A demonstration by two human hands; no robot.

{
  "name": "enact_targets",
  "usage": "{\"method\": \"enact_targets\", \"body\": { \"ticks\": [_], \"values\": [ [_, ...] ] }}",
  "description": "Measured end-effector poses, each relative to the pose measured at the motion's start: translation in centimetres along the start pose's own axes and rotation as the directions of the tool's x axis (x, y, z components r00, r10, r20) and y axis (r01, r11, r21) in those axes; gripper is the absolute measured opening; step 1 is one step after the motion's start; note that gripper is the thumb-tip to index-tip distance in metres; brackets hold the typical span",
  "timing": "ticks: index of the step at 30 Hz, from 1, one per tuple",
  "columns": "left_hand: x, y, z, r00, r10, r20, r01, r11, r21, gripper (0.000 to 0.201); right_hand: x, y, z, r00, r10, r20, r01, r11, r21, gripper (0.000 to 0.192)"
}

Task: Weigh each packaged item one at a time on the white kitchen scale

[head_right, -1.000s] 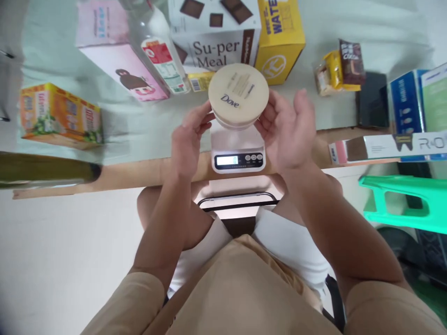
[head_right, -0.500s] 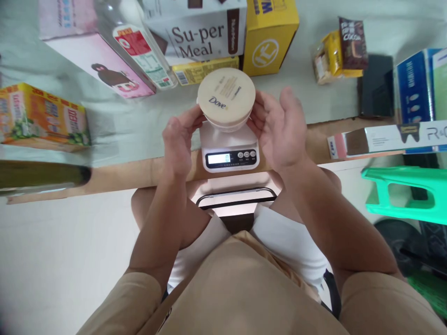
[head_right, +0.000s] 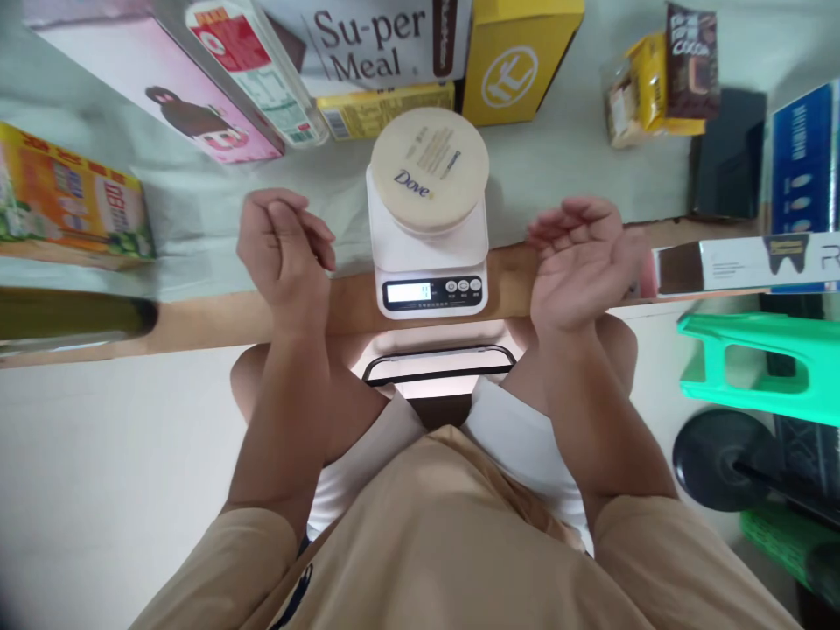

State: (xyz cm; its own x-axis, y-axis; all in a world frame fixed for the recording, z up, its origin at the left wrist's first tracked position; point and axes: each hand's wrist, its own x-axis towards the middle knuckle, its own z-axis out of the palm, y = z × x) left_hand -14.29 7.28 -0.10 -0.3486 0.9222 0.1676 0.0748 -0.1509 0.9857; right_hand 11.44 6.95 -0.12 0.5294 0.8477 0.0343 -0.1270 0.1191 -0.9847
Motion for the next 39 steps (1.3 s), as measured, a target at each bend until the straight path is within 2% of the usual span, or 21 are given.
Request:
{"method": "enact_targets", "body": {
  "ticks": [3,5,9,14,18,24,27,31,36,39],
  "values": [
    [-0.3,0.0,-0.2,0.996,0.061,-0.066,-0.056,0.996,0.073,0.017,-1.1,0.4,0.0,0.989,-0.145,-0.034,0.144,0.989,-0.015,0.047],
    [-0.3,-0.2,-0.2,0.994,0.094,-0.053,-0.088,0.989,0.116,0.015,-1.3,0.5,0.0,0.984,-0.179,0.012,0.180,0.982,-0.052,0.047],
    [-0.5,-0.6,-0.3,0.993,0.121,-0.002,-0.120,0.987,0.110,0.025,-1.1,0.6,-0.1,0.982,-0.184,0.046,0.186,0.981,-0.054,0.048],
    [-1.0,-0.7,0.0,1.000,0.009,0.000,-0.009,0.998,0.061,0.031,-0.8,1.2,-0.4,0.984,-0.170,0.059,0.168,0.985,0.037,0.046],
    [-1.0,-0.5,0.3,1.000,0.000,0.010,-0.001,0.994,0.111,0.045,-0.8,1.6,-0.5,0.983,-0.169,0.074,0.167,0.985,0.031,0.047],
    [-0.3,-1.0,0.0,0.996,0.082,-0.016,-0.081,0.994,0.078,0.017,-1.0,1.2,-0.5,0.984,-0.155,0.085,0.161,0.985,-0.058,0.051],
    [-0.2,-1.5,-0.4,0.992,0.128,-0.015,-0.128,0.992,0.016,0.027,-1.1,1.1,-0.5,0.982,-0.166,0.087,0.171,0.983,-0.060,0.046],
    [-0.6,-1.4,0.0,0.997,0.076,0.023,-0.075,0.997,-0.022,0.033,-1.1,1.3,-0.3,0.977,-0.183,0.110,0.189,0.981,-0.042,0.043],
    [-0.1,-0.3,1.6,0.960,0.279,0.017,-0.280,0.954,0.106,0.047,-0.8,1.3,0.0,0.963,-0.196,0.185,0.215,0.973,-0.089,0.029],
    [0.8,0.0,2.3,0.947,0.312,0.074,-0.319,0.940,0.122,0.053,-0.6,1.1,0.3,0.945,-0.183,0.270,0.242,0.948,-0.206,0.026]
  ]
}}
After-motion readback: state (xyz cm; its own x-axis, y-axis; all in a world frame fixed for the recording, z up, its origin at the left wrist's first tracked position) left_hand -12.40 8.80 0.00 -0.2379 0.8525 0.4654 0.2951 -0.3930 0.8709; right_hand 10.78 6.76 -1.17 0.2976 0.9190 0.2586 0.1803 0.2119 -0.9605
